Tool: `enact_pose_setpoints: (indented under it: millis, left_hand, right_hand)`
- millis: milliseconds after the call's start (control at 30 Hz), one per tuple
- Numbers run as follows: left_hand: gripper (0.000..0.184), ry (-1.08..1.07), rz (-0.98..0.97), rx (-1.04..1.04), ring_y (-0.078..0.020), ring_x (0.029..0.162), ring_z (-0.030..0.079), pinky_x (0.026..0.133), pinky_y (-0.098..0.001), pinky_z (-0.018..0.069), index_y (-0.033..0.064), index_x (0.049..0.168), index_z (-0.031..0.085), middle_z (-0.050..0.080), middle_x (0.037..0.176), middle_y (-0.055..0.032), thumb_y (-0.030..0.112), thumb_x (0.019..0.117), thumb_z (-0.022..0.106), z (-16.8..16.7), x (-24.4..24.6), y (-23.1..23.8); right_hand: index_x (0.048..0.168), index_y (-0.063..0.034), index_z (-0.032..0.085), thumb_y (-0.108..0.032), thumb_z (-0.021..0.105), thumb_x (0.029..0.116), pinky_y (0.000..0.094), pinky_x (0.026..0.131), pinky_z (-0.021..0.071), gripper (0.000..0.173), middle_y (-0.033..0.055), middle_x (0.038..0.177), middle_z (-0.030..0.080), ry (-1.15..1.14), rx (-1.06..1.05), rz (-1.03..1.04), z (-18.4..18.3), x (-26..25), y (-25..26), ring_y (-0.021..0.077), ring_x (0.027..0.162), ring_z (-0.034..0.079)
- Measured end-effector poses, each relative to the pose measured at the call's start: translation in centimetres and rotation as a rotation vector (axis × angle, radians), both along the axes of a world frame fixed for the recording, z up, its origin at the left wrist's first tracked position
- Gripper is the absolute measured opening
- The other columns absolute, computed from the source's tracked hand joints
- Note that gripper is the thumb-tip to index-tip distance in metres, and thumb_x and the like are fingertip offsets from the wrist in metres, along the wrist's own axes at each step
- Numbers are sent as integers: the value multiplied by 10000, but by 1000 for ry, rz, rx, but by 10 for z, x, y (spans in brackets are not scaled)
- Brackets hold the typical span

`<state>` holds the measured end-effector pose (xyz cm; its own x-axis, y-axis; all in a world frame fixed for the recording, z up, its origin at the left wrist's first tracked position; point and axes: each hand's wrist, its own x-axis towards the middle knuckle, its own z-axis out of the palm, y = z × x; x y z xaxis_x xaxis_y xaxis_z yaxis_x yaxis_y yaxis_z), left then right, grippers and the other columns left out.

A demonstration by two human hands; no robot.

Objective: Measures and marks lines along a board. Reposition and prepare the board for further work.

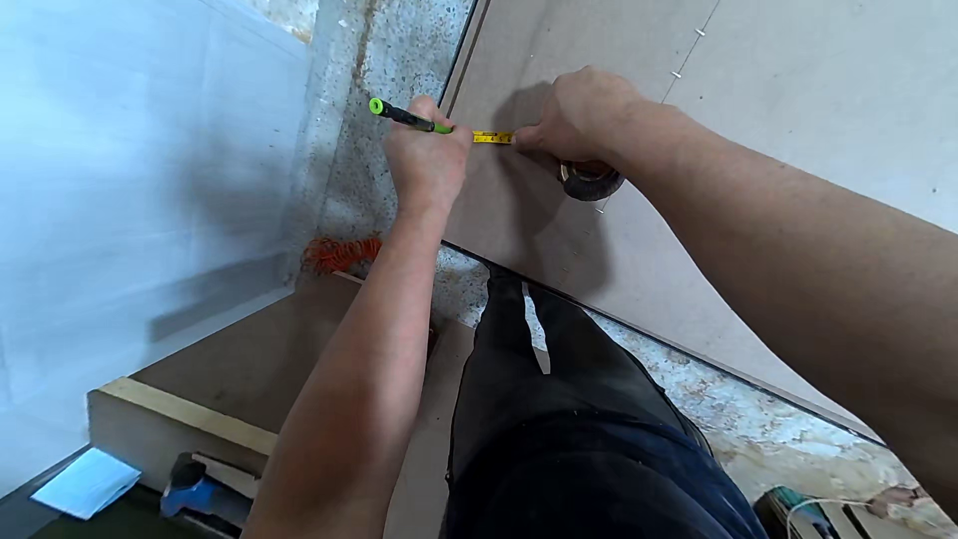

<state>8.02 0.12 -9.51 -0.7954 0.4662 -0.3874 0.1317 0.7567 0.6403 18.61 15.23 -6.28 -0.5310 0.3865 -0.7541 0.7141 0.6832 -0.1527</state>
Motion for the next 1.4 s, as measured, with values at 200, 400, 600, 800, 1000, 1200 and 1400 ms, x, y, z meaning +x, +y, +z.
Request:
enact_pose_setpoints:
  millis: [200,400,600,800,1000,1200,1400]
  left_hand:
    - [136,-2,21,-3,-144,613,712,587,-345,633,106,905,612,704,753,-33,144,896,742,1,8,-10]
    - [137,3,51,7,-145,597,705,576,-343,625,105,878,604,694,731,-30,136,893,737,0,20,-22]
    - [130,-1,75,-9,-151,617,714,589,-362,635,107,891,616,702,746,-32,146,894,740,0,30,-33]
    - [128,0,110,11,-141,603,706,571,-347,627,113,883,605,698,733,-19,144,903,728,-1,44,-45]
    - [134,-4,142,17,-139,595,699,555,-336,615,111,867,604,698,728,-17,137,906,729,2,58,-55]
    - [147,-8,158,12,-145,594,698,559,-350,614,111,834,603,698,724,-24,136,910,726,3,70,-66]
    - [156,9,162,27,-145,584,699,561,-349,627,104,827,604,691,713,-29,126,908,736,2,81,-76]
  right_hand:
    - [776,-76,641,-696,510,973,617,657,491,664,200,884,649,-3,-15,12,-1,5,-6,399,890,666]
    - [765,-78,630,-687,505,983,604,644,487,658,197,866,643,-9,-28,31,2,11,-14,397,869,665]
    - [752,-85,616,-687,519,972,589,617,481,648,186,836,636,-8,-32,40,2,18,-22,381,834,664]
    - [763,-92,635,-687,521,975,594,615,481,642,180,837,642,-10,-28,82,2,24,-28,382,836,667]
    - [769,-93,640,-691,524,970,596,619,490,641,183,844,645,-16,-40,114,2,31,-35,385,842,671]
    - [785,-91,642,-678,523,977,594,608,487,629,183,841,645,-20,-38,140,5,38,-43,392,833,671]
    - [766,-91,627,-666,521,983,580,600,481,623,175,821,637,-25,-44,164,5,45,-50,384,814,667]
